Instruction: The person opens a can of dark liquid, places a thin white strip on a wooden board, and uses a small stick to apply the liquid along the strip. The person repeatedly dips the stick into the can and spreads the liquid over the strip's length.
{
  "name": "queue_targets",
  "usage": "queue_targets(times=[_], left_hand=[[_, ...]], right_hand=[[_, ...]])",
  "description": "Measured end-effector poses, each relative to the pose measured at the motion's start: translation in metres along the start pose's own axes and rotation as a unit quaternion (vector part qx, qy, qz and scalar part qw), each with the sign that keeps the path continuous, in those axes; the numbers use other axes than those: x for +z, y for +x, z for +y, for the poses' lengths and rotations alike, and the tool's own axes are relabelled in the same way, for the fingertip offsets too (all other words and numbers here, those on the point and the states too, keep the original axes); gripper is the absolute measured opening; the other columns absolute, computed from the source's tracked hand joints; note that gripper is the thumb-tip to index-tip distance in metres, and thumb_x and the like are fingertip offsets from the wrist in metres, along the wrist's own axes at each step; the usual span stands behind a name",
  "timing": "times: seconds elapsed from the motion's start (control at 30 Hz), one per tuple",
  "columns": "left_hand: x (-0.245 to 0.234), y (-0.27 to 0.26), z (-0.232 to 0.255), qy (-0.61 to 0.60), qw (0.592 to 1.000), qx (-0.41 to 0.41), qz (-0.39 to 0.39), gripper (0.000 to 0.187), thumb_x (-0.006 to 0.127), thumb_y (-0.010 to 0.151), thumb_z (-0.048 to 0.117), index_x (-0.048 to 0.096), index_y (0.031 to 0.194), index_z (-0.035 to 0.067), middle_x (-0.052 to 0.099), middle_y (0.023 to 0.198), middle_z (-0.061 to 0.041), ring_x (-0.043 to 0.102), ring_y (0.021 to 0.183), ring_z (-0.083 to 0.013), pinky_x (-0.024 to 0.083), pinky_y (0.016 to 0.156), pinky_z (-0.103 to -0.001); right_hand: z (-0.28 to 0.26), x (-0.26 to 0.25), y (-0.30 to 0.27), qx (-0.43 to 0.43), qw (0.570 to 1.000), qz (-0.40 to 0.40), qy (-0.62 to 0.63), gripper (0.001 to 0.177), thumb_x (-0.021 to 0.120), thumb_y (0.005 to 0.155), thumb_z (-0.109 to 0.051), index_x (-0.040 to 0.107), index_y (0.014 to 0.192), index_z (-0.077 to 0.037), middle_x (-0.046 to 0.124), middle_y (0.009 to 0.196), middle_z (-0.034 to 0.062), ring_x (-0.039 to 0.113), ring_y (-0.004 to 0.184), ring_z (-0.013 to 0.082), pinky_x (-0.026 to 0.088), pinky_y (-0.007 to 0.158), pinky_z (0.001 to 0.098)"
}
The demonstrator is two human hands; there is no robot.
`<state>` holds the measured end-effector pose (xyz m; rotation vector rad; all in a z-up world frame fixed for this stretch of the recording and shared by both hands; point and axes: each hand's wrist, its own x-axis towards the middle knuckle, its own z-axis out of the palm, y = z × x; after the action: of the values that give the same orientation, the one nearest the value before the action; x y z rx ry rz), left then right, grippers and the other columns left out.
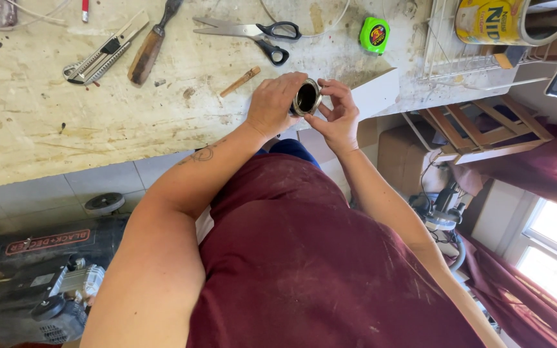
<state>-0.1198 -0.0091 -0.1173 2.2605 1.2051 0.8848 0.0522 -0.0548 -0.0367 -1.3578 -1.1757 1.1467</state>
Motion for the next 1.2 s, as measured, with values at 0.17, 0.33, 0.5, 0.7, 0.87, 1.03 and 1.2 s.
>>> queue_targets(times=[0.17,0.33,0.5,0.7,0.87,1.03,1.2], left_hand=[[0.016,-0.010,-0.001,-0.008,1.000,-0.024,-0.001,0.106,0.100,0.050,0.024,0.053,0.144,0.016,0.067,0.129,-0.004,0.068,0.124,-0.0219,0.056,0.097,-0.038],[0.028,-0.017,-0.003,0.005,0.999,-0.039,0.014,0.102,0.099,0.053,0.024,0.054,0.145,0.016,0.066,0.131,-0.003,0.068,0.125,-0.0201,0.057,0.097,-0.035],[0.001,-0.004,0.003,-0.035,0.997,-0.075,0.002,0.097,0.099,0.060,0.028,0.053,0.144,0.012,0.067,0.131,-0.008,0.072,0.120,-0.0252,0.061,0.095,-0.037],[-0.004,0.008,0.004,-0.032,0.997,-0.065,0.031,0.095,0.101,0.059,0.035,0.055,0.139,0.013,0.067,0.125,-0.006,0.073,0.115,-0.0242,0.061,0.094,-0.036],[-0.017,0.017,0.005,-0.020,0.998,-0.055,0.028,0.086,0.101,0.066,0.035,0.056,0.135,0.012,0.067,0.119,-0.008,0.074,0.111,-0.0266,0.061,0.094,-0.037],[-0.005,0.002,-0.011,0.039,0.998,-0.009,0.054,0.079,0.098,0.072,0.040,0.056,0.134,0.012,0.066,0.119,-0.008,0.073,0.111,-0.0245,0.058,0.098,-0.033],[-0.063,0.036,0.006,-0.088,0.995,-0.015,-0.054,0.113,0.079,0.073,0.087,0.052,0.142,0.002,0.059,0.143,-0.020,0.054,0.139,-0.0395,0.039,0.118,-0.054]], right_hand=[[-0.021,0.006,0.003,-0.131,0.976,-0.039,-0.170,0.046,0.096,0.084,-0.008,0.070,0.122,-0.005,0.058,0.138,0.0120,0.060,0.135,0.0327,0.054,0.108,0.0410],[-0.019,0.013,0.001,-0.272,0.926,-0.040,-0.258,0.042,0.091,0.082,0.005,0.073,0.121,0.003,0.061,0.129,0.0238,0.061,0.127,0.0529,0.057,0.103,0.0580],[-0.022,0.014,-0.001,-0.265,0.933,0.045,-0.240,0.045,0.099,0.079,-0.004,0.072,0.114,0.000,0.063,0.125,0.0217,0.062,0.127,0.0507,0.051,0.109,0.0619],[0.003,0.003,-0.005,0.102,0.942,0.257,0.189,0.045,0.081,0.093,0.005,0.058,0.129,-0.010,0.062,0.135,0.0101,0.069,0.126,0.0330,0.072,0.093,0.0428],[0.005,-0.020,0.013,0.150,0.883,0.335,0.293,0.034,0.075,0.098,-0.004,0.061,0.127,-0.013,0.065,0.135,0.0129,0.070,0.125,0.0355,0.070,0.096,0.0511],[0.053,-0.062,0.022,0.134,0.945,0.226,0.193,0.042,0.068,0.102,0.003,0.055,0.135,-0.020,0.061,0.143,0.0122,0.065,0.133,0.0339,0.067,0.097,0.0476],[0.074,-0.054,0.042,-0.036,0.921,0.022,-0.386,0.073,0.100,0.065,-0.003,0.072,0.131,-0.015,0.066,0.138,0.0112,0.060,0.135,0.0344,0.056,0.108,0.0457]])
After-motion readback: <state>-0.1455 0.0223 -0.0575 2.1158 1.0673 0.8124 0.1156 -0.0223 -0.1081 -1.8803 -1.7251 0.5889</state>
